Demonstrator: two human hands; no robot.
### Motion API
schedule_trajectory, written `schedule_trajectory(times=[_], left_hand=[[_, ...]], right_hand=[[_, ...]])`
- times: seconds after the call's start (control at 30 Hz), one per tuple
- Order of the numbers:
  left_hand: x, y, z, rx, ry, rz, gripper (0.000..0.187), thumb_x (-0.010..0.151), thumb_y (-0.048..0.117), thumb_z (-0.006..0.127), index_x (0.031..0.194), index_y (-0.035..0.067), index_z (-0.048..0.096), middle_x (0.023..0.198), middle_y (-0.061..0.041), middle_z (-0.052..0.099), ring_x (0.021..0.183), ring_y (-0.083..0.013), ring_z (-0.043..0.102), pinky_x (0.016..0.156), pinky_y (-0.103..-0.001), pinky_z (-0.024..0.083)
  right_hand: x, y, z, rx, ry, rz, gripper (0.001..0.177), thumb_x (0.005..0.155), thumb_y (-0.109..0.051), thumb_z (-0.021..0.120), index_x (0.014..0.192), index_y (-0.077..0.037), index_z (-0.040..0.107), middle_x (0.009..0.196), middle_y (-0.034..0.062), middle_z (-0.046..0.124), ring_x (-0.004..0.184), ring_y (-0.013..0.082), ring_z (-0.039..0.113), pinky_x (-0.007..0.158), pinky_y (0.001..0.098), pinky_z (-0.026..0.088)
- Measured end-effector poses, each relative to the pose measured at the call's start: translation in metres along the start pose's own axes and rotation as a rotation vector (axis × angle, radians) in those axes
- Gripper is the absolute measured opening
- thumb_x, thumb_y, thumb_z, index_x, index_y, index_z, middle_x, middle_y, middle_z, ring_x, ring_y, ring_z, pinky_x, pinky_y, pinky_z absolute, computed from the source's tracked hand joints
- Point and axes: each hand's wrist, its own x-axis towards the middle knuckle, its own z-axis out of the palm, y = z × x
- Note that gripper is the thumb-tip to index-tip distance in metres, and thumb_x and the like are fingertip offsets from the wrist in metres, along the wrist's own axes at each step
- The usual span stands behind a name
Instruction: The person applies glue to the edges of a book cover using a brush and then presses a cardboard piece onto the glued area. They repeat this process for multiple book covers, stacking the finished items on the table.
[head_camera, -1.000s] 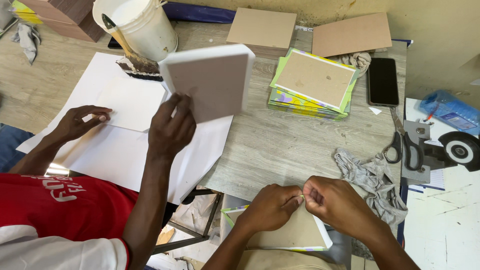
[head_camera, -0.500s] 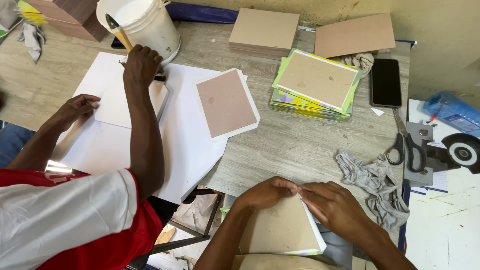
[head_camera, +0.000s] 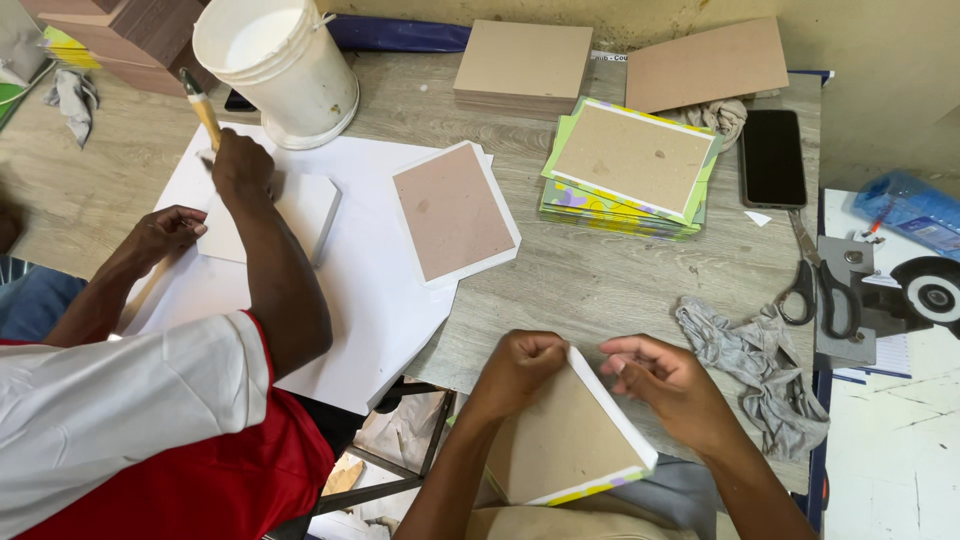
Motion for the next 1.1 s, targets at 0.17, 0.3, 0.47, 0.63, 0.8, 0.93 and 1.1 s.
schedule_trajectory(times=[0.17,0.3,0.47,0.63,0.8,0.93,1.1], left_hand=[[0.001,0.001,-0.019,-0.22,0.24,0.012,0.044,0.105,0.026,0.062,0.067,0.022,0.039,0.068,0.011,0.035,0.064,-0.004,0.031,0.059,-0.027,0.024],[0.002,-0.008,-0.017,-0.44,0.22,0.028,0.038,0.107,0.033,0.067,0.076,0.012,0.064,0.071,0.007,0.058,0.064,-0.0053,0.049,0.061,-0.025,0.039],[0.003,-0.033,-0.032,-0.442,-0.006,-0.043,0.038,0.108,0.034,0.065,0.076,0.014,0.063,0.074,0.008,0.059,0.069,-0.0035,0.051,0.065,-0.023,0.042],[-0.003,-0.052,-0.052,-0.238,-0.366,-0.239,0.045,0.114,0.028,0.058,0.072,0.021,0.043,0.075,0.009,0.032,0.07,-0.0019,0.041,0.077,-0.024,0.057],[0.001,-0.043,-0.038,0.268,-0.321,-0.16,0.02,0.099,0.022,0.077,0.118,0.017,0.071,0.074,0.003,0.045,0.067,-0.0087,0.038,0.062,-0.027,0.034],[0.049,-0.072,-0.031,0.354,-0.165,-0.053,0.039,0.102,0.015,0.074,0.141,0.011,0.07,0.105,-0.023,0.08,0.1,-0.036,0.075,0.095,-0.053,0.059],[0.167,-0.123,-0.031,0.928,0.168,0.313,0.042,0.096,0.043,0.078,0.134,0.027,0.075,0.11,-0.005,0.058,0.107,-0.0326,0.061,0.094,-0.046,0.05]], right_hand=[[-0.007,0.035,-0.014,0.197,0.093,-0.048,0.041,0.109,-0.034,0.061,0.102,0.003,0.075,0.08,0.0139,0.071,0.059,0.0189,0.053,0.054,0.0328,0.036],[-0.005,0.052,-0.019,0.337,0.137,-0.074,0.042,0.111,-0.033,0.064,0.083,-0.002,0.063,0.058,0.0127,0.058,0.052,0.0197,0.051,0.053,0.0351,0.036],[0.002,0.041,-0.038,0.096,0.1,-0.057,0.038,0.107,-0.025,0.069,0.08,0.002,0.073,0.052,0.0105,0.056,0.051,0.0177,0.049,0.051,0.0322,0.037],[0.005,0.045,-0.056,-0.066,-0.106,-0.011,0.051,0.103,-0.026,0.07,0.059,0.001,0.068,0.053,0.0133,0.066,0.053,0.0204,0.057,0.065,0.0364,0.047],[0.034,0.083,-0.062,-0.22,0.011,0.042,0.032,0.098,-0.017,0.075,0.119,0.001,0.092,0.064,0.015,0.077,0.06,0.02,0.068,0.062,0.0338,0.056],[0.082,0.095,-0.057,-0.166,0.184,-0.024,0.03,0.1,0.005,0.064,0.122,0.001,0.085,0.058,0.028,0.073,0.049,0.0301,0.069,0.053,0.038,0.06],[0.176,0.094,-0.084,-0.478,0.451,-0.369,0.023,0.1,-0.01,0.075,0.116,-0.022,0.087,0.087,0.0039,0.077,0.07,0.0162,0.074,0.066,0.0302,0.061]])
